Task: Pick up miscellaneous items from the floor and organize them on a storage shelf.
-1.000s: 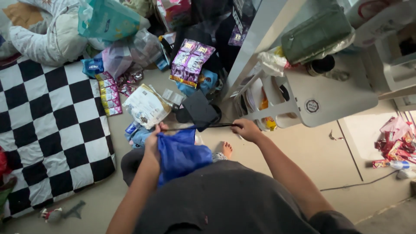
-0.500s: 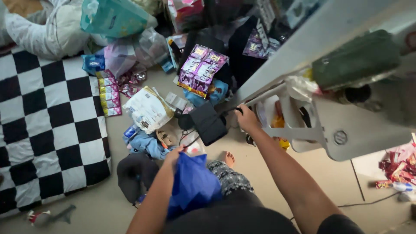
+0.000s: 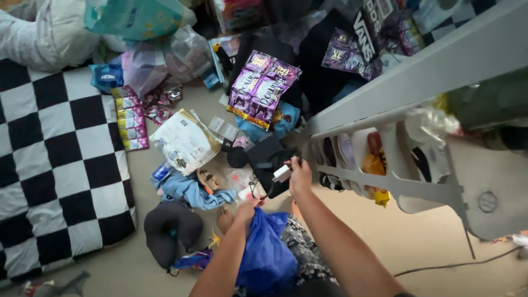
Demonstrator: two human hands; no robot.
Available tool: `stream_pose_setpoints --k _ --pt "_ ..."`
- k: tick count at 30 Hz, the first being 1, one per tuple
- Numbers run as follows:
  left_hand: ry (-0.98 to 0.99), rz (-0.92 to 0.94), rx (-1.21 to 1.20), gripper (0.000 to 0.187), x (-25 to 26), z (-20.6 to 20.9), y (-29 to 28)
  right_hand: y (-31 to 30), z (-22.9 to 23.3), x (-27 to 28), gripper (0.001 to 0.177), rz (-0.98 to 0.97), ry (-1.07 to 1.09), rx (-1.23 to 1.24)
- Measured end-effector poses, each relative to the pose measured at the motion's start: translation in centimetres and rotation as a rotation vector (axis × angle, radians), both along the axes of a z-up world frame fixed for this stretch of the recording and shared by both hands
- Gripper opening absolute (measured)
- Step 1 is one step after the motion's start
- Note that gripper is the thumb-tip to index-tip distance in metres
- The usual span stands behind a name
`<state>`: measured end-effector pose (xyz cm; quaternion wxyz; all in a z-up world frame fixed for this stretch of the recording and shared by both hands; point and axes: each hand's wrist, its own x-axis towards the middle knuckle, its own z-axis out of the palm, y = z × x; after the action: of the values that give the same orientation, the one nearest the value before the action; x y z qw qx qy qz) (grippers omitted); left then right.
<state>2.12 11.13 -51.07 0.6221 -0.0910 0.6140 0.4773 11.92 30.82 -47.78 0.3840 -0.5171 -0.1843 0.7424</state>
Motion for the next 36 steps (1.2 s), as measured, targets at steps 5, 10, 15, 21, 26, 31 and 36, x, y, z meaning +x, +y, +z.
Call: stream_pose_setpoints --k 5,10,15,21,26,31,36 --pt "0.458 -0.354 -0.164 0.043 -1.0 -3.7 1.1 -0.8 3.1 -0.3 0.029 0.269 -0.902 0.752" --pt "0.403 -0.401 -0.229 0.052 -3.0 2.2 4.8 0.1 1.5 1.0 0.039 0.255 -1.346 1.031" --pt "0.0 0.05 -0.084 0.059 -2.6 -1.7 6.4 1.4 -3.4 2.3 0.082 0.268 -0.517 0.561" --pt "0.577 -0.358 -0.106 0.057 -1.7 -5.3 6.9 6.0 -3.9 2.9 0.093 0.539 -0.366 0.51" --pt "0.471 -0.335 -0.2 0.055 -1.4 -3.2 7.5 6.7 -5.9 2.7 0.043 0.45 -0.25 0.384" --pt "0.691 -0.462 -0.038 0.053 -3.1 -4.9 6.2 2.3 -1.9 4.0 0.038 0.235 -0.36 0.205" --pt "1.023 -0.79 0.144 0.049 -3.5 -5.0 9.3 -2.5 -3.3 7.6 0.047 -0.131 -0.397 -0.06"
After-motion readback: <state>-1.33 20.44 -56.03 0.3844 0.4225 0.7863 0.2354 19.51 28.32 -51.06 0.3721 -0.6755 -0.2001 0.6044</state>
